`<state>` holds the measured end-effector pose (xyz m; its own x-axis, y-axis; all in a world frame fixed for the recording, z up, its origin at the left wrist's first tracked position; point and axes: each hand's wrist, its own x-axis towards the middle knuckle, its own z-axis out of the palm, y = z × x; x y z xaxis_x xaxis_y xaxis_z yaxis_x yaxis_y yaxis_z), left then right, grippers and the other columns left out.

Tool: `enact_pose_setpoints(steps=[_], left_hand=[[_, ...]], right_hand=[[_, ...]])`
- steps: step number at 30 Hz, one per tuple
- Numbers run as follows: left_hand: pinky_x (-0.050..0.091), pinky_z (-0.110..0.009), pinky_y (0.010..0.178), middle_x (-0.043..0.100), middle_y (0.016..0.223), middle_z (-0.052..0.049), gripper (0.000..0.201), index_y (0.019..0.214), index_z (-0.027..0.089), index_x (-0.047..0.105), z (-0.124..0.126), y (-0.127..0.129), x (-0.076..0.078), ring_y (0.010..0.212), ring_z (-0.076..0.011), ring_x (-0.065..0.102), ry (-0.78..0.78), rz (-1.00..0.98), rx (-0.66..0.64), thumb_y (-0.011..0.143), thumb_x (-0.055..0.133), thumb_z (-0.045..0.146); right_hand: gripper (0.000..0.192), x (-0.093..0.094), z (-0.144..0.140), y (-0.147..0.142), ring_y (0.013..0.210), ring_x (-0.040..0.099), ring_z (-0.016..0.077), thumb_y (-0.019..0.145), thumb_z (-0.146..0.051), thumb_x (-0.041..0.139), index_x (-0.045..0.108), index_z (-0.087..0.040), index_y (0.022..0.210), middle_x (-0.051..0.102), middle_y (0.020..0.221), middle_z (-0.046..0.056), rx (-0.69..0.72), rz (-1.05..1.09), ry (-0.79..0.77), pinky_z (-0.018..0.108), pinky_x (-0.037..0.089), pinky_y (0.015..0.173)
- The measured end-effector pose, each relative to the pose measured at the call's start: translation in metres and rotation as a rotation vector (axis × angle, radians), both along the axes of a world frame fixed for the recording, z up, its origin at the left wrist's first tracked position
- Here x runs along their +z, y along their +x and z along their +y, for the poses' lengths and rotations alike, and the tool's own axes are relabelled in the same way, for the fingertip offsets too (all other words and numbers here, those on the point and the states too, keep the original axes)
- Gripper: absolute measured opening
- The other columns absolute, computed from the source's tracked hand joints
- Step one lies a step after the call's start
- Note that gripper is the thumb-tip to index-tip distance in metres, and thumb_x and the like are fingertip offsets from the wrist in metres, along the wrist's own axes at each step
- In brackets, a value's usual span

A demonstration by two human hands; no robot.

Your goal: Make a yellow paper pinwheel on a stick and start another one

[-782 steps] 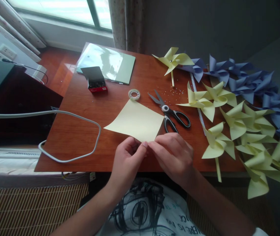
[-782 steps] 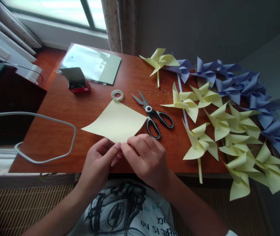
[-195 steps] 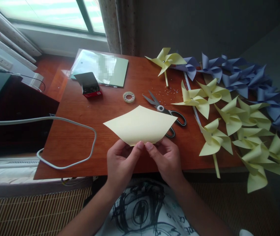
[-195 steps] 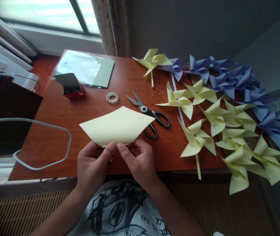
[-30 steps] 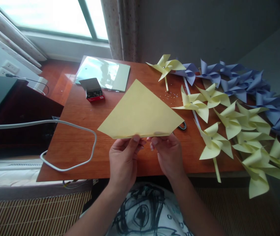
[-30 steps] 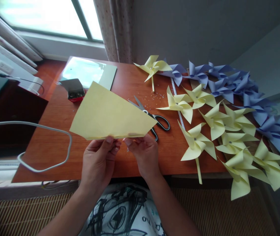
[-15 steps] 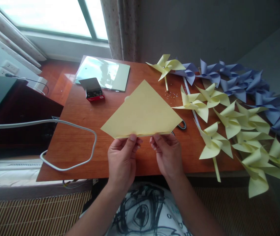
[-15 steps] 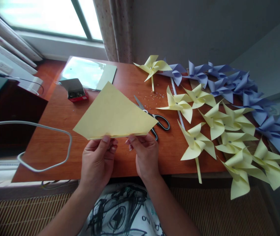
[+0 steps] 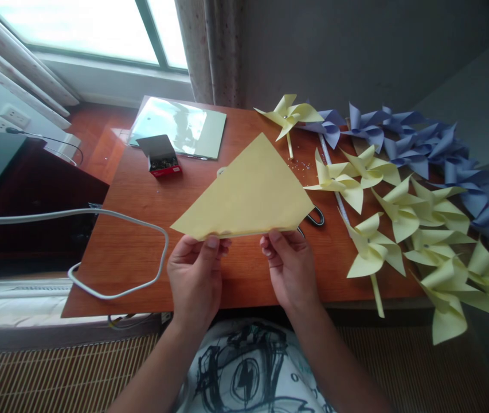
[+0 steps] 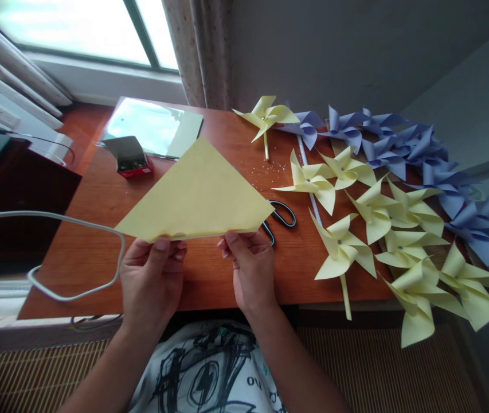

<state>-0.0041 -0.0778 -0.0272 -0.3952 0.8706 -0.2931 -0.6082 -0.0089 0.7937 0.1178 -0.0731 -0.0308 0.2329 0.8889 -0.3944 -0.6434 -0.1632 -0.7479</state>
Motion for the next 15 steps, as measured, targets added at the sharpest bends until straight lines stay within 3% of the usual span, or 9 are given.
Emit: enact_pose_setpoints(steps=[4,15], left_hand=[[0.055,-0.018,0.063,0.075,0.067,-0.001,0.023,0.075,0.017,0.077,-0.002,0.008,-0.001,0.063,-0.0101,0.069,-0.003,0.018,-0.091,0.064,0.095,0.026],[0.056,-0.013,0.061,0.076,0.068,0.001,0.019,0.071,0.017,0.077,0.001,0.01,0.003,0.061,-0.0072,0.07,-0.063,-0.154,-0.11,0.064,0.094,0.019]], right_hand=[[0.019,-0.002,-0.002,-0.002,0.059,0.063,0.0076,0.067,-0.029,0.092,0.077,-0.02,0.072,0.073,0.064,-0.002,0.034,0.037,-0.006,0.016,0.048,0.055],[0.023,-0.004,0.002,0.014,0.061,0.062,0.0065,0.061,-0.029,0.095,0.074,-0.024,0.069,0.071,0.064,-0.006,-0.09,-0.042,0.085,0.018,0.047,0.056]])
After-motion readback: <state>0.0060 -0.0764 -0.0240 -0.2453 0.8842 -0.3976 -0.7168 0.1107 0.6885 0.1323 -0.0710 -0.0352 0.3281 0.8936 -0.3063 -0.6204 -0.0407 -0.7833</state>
